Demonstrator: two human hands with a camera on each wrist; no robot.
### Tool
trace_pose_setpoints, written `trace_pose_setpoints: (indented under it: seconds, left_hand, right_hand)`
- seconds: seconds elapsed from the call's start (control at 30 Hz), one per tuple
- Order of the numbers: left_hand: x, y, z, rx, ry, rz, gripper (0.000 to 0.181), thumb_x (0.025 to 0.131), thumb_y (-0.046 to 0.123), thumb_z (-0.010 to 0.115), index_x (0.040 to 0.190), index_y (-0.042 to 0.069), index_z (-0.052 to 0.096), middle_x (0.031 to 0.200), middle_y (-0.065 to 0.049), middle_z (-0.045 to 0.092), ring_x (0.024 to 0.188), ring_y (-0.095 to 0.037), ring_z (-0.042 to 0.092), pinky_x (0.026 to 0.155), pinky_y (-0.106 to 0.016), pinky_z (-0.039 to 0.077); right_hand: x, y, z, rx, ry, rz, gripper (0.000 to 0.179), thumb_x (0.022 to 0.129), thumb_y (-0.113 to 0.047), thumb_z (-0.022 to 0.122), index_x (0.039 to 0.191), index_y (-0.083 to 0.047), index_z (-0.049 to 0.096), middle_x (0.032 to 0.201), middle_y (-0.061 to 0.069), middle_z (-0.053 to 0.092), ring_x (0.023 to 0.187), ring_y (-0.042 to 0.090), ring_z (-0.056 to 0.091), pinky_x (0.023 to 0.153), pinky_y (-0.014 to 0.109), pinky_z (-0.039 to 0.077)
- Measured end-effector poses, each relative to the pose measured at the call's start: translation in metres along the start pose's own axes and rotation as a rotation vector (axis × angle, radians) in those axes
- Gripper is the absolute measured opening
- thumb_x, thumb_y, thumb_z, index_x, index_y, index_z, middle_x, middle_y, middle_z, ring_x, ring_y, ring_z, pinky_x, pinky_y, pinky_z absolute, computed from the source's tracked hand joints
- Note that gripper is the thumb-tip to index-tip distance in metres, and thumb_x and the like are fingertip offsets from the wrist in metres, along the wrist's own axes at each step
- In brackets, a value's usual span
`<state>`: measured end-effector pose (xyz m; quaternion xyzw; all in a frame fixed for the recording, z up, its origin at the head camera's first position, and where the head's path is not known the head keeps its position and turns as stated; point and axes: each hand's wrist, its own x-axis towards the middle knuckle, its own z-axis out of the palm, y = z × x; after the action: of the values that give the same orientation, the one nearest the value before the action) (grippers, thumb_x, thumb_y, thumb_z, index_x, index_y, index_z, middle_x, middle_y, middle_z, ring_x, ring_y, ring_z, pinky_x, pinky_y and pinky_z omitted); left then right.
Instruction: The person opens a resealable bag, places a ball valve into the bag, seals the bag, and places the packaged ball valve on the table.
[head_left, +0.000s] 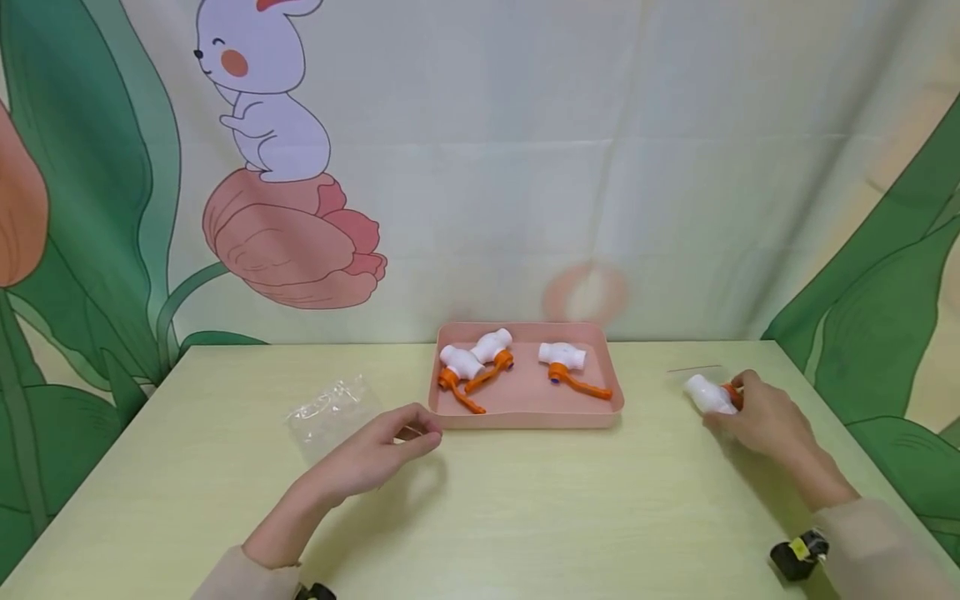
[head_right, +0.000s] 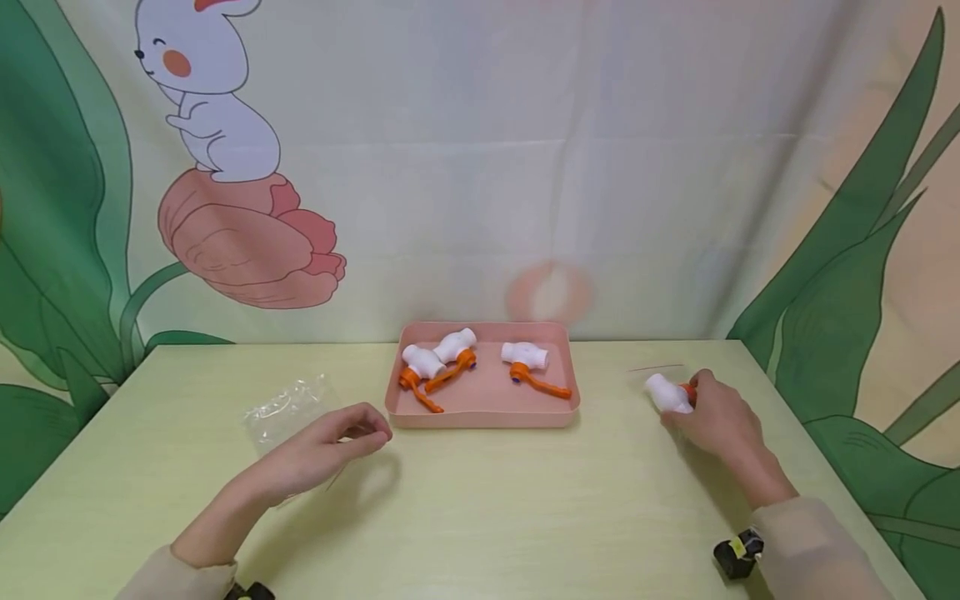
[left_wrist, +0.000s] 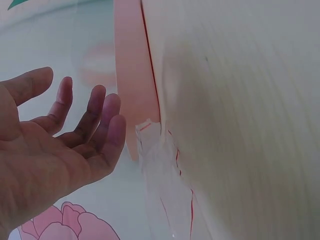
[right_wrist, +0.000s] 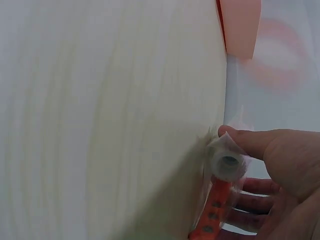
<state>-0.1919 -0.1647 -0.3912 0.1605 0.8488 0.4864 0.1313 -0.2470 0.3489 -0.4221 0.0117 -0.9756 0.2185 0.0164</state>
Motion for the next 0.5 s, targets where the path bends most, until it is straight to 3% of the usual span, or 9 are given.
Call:
trace_pose_setpoints:
  seconds: [0.27,0.5]
  left_hand:
    - [-0.003,-0.006,-0.009,0.019,0.030,-0.009,0.018,0.105,0.025,0.061,0.113,0.010,0.066,0.114,-0.009,0.065,0.110,-0.024,0.057,0.093,-0.041,0.046]
    - [-0.007,-0.005,-0.020,0.059,0.043,-0.009,0.026,0.106,0.027,0.058,0.121,0.007,0.066,0.117,-0.008,0.066,0.110,-0.023,0.057,0.096,-0.044,0.045]
  right_hand:
    - [0.004,0.011,-0.008,-0.030,-0.031,0.030,0.063,0.092,-0.035,0.076,0.122,0.014,0.048,0.099,0.024,0.060,0.080,0.033,0.055,0.064,0.042,0.047]
    - [0.006,0.016,-0.011,-0.050,0.002,0.015,0.062,0.092,-0.031,0.075,0.122,0.016,0.050,0.099,0.027,0.059,0.079,0.033,0.056,0.060,0.039,0.045]
